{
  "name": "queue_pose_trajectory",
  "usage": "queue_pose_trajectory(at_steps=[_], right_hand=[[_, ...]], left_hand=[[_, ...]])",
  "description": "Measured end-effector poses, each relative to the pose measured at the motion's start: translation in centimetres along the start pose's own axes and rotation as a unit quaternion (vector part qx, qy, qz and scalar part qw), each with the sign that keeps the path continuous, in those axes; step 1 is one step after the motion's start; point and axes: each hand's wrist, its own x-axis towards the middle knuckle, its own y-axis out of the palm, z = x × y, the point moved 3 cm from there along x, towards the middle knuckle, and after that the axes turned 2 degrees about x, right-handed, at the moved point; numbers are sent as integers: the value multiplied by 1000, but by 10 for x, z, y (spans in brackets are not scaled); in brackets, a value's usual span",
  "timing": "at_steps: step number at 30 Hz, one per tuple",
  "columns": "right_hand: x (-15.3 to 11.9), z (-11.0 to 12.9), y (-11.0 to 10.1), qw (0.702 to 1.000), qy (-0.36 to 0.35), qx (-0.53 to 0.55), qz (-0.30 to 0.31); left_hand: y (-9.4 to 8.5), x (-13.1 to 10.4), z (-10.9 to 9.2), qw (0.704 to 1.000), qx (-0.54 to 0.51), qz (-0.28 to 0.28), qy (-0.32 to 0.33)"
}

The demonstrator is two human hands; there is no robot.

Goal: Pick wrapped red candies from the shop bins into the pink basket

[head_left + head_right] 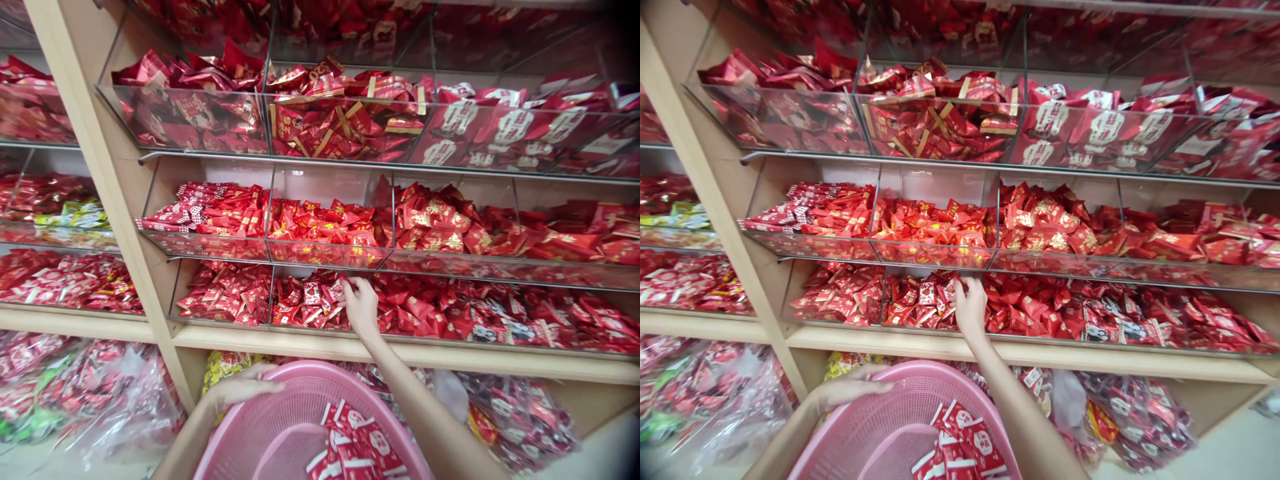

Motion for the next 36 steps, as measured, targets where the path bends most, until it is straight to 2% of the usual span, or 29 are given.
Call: queue_pose_trajectory(at_steps=[2, 5, 8, 11, 14, 18, 24, 30, 36], right_hand=[[-14, 0, -4, 995, 11, 99, -27], [-42, -6, -8, 971, 38, 226, -63], [-71, -16, -4, 950, 86, 296, -50], [-95, -26, 3, 942, 134, 306, -28], [-112, -33, 10, 946, 150, 288, -2], [-125, -38, 21, 943, 173, 280, 53], [-136, -36, 39, 933, 180, 283, 131], [-138, -36, 37, 926, 212, 286, 127], [-138, -36, 32, 888, 280, 344, 127]], left_hand=[[-1, 4, 3, 997, 48, 52, 19], [-6, 6, -1, 985, 109, 134, 29], [-10, 5, -11, 971, 139, 189, 39], [-9, 2, -21, 970, 144, 175, 88], [-5, -4, -29, 966, 124, 186, 130], [-3, -8, -33, 967, 112, 181, 137], [-1, -2, -29, 970, 106, 169, 139], [-1, -3, -31, 967, 95, 180, 152], [-3, 0, -26, 970, 73, 194, 130]])
